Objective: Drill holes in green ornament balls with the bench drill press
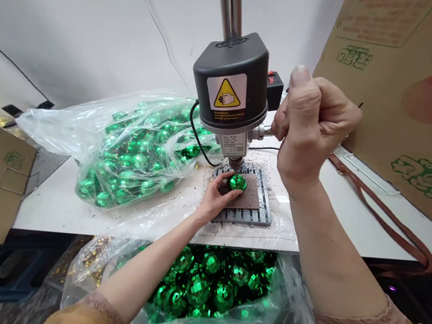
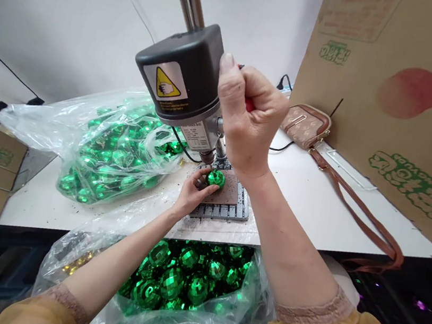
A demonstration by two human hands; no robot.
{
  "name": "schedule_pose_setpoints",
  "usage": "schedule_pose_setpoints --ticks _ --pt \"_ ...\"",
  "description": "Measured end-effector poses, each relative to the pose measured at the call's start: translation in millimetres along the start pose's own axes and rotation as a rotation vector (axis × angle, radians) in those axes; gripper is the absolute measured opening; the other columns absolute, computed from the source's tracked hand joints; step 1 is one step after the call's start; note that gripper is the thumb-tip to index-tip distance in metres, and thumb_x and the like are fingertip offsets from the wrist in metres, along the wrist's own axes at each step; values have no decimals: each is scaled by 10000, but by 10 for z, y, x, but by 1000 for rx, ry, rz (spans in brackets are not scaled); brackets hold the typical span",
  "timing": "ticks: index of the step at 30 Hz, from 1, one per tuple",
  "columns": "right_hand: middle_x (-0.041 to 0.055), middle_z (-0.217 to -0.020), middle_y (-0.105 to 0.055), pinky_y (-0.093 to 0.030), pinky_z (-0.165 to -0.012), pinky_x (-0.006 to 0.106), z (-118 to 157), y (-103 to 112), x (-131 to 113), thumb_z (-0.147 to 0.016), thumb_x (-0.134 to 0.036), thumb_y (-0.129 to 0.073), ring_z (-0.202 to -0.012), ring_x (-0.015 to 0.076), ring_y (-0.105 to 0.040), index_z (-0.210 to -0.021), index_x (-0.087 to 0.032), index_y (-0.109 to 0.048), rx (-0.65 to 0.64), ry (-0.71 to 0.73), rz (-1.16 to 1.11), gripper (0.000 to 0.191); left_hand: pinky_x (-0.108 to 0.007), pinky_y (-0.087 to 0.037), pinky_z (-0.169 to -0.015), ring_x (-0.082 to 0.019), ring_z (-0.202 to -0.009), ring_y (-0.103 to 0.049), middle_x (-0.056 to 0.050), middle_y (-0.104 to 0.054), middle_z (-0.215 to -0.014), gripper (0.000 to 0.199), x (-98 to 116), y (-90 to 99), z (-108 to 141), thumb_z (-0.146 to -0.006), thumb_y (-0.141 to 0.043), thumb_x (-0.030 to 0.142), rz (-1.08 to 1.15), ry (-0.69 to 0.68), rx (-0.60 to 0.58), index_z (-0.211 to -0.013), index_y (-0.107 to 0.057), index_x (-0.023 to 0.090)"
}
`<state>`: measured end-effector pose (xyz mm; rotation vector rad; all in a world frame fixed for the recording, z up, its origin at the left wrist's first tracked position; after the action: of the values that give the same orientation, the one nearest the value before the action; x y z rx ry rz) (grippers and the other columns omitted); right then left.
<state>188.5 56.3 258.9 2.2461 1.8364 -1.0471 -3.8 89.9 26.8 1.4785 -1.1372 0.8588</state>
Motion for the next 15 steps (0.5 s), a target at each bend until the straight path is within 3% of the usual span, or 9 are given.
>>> schedule_pose_setpoints --ticks 4,9,15 --pt "-53 -494 -288 -287 -433 258 4 10 34 -905 -485 -572 -420 30 -284 -534 -199 -308 7 -4 -9 538 -412 -467 -1004 -263 -1117 -608 -96 -644 -1182 543 32 -37 38 -730 -835 414 -68 -74 -14 -1188 -627 211" --pt "-51 -510 -249 -240 -465 262 85 53 -5 -936 -315 -557 -427 24 -290 -523 -186 -316 25 47 -76 495 -411 -460 -999 -262 -1117 -604 -102 -633 -1187 525 16 -89 41 -763 -813 399 -16 -68 -56 -1196 -591 202" --pt "-43 -499 -205 -185 -475 288 240 153 36 -925 -338 -575 -429 42 -278 -508 -179 -278 82 92 -57 536 -421 -448 -1014 -273 -1135 -592 -103 -633 -1180 543 -35 -89 46 -755 -821 403 5 -62 -56 -1207 -594 206"
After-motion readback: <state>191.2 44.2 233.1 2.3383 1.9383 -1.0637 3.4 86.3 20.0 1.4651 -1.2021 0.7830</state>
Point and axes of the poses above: each hand's wrist, its own z-axis away from the middle knuckle, its own y-axis out of the back of the hand, x = y × z, the point moved 9 cm from there along -z, towards the middle knuckle
